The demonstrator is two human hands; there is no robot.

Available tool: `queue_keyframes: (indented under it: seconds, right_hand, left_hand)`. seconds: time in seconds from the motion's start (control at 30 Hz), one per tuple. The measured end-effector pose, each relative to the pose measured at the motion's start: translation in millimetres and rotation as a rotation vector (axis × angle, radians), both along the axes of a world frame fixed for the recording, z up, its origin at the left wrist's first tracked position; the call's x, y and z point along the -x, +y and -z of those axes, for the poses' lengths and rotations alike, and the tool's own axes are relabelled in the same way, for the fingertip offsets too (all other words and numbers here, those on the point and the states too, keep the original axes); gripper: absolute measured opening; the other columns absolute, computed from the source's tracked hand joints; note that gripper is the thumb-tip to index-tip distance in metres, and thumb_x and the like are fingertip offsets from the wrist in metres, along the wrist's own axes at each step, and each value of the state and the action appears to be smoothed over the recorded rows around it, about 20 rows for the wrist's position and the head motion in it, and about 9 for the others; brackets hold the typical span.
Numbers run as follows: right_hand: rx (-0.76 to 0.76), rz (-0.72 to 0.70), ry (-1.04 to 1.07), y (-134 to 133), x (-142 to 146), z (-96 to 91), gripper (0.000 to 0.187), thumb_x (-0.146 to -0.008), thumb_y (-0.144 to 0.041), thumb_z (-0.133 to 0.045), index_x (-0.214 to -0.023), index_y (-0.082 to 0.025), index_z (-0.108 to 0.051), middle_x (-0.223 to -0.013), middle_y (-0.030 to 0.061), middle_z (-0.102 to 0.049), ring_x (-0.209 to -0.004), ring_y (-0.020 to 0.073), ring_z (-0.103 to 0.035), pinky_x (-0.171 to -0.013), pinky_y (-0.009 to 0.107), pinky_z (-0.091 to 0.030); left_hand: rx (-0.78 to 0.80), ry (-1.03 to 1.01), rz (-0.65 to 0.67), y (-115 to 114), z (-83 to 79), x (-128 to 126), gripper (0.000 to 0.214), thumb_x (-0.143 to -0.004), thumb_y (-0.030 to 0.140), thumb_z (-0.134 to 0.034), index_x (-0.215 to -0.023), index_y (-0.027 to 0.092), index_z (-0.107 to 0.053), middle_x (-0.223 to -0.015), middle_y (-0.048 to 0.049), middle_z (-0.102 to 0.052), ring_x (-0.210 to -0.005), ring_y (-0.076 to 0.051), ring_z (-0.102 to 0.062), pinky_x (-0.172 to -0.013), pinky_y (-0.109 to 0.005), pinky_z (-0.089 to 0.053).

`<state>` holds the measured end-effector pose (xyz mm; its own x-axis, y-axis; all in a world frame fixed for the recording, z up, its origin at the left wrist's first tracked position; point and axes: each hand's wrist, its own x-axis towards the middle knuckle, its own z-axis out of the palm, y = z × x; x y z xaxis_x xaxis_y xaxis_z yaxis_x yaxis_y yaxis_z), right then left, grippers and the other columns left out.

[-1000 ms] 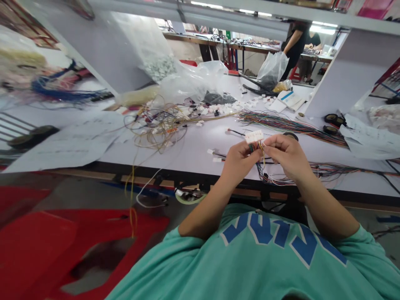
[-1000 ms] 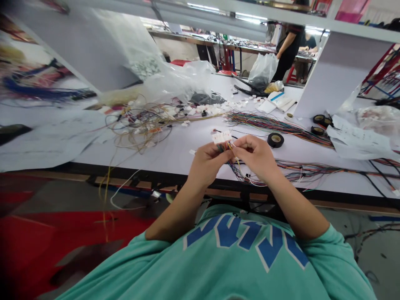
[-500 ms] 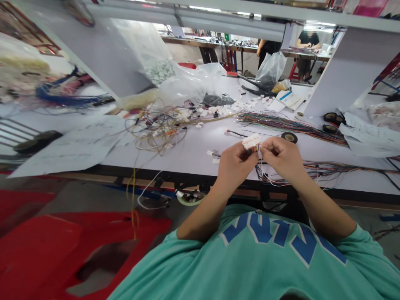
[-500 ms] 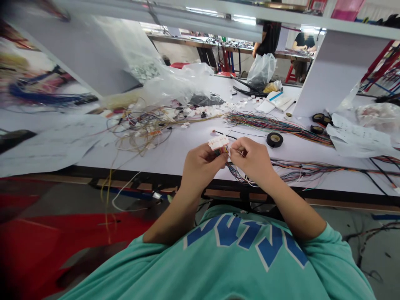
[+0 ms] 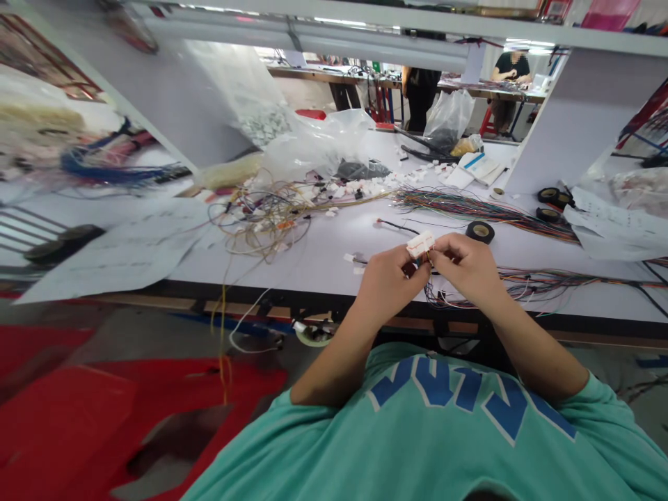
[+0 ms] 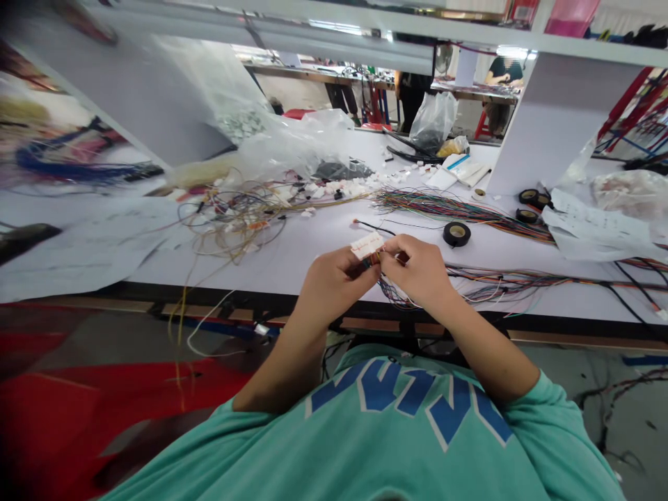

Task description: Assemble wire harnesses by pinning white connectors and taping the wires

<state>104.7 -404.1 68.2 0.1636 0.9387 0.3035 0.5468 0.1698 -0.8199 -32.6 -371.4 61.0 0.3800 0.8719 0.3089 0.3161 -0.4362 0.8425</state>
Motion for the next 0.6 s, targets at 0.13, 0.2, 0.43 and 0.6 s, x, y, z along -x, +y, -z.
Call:
queue_keyframes:
  seconds: [0.13,0.2,0.43,0.6]
  right_hand:
    - [-0.016,-0.013,-0.044,-0.2,-0.6,-1.6,0.007,-0.065,-0.018,-0.052,-0.059,-0.018,-0.056,-0.055,-0.0031,-0.054,-0.052,0.0084,-0.043,-0.053,0.023,-0.031]
    - [-0.007,-0.061,-0.044,-0.6,-2.3,-4.3,0.008,-0.065,-0.018,-0.052,-0.058,-0.018,-0.055,-0.055,-0.0034,-0.054,-0.051,0.0081,-0.042,-0.052,0.023,-0.031]
    - [-0.003,-0.086,0.006,-1.3,-6.4,-7.3,0.008,-0.064,-0.019,-0.05,-0.056,-0.019,-0.052,-0.051,-0.005,-0.047,-0.049,0.0071,-0.036,-0.05,0.023,-0.028]
    - [0.018,-0.077,0.065,2.8,-7.8,-1.4,0.012,-0.063,-0.023,-0.051,-0.052,-0.02,-0.045,-0.048,-0.0057,-0.043,-0.049,0.0074,-0.036,-0.049,0.023,-0.027]
  left_hand:
    - [0.061,-0.02,0.039,0.8,0.4,-0.2,0.012,-0.064,0.025,-0.062,-0.06,0.015,-0.06,-0.05,0.0031,-0.049,-0.049,-0.008,-0.041,-0.048,-0.021,-0.028]
    - [0.077,-0.056,0.023,0.4,2.2,-1.6,0.012,-0.064,0.026,-0.061,-0.06,0.014,-0.06,-0.05,0.0034,-0.049,-0.048,-0.008,-0.04,-0.047,-0.02,-0.028]
    - [0.164,-0.211,0.088,0.4,6.9,-6.9,0.011,-0.066,0.025,-0.056,-0.063,0.015,-0.059,-0.048,0.0039,-0.051,-0.044,-0.008,-0.044,-0.044,-0.021,-0.032]
    - [0.14,-0.217,0.019,3.7,9.2,-10.0,0.011,-0.064,0.023,-0.057,-0.071,0.016,-0.062,-0.05,0.0039,-0.053,-0.044,-0.008,-0.043,-0.043,-0.02,-0.033]
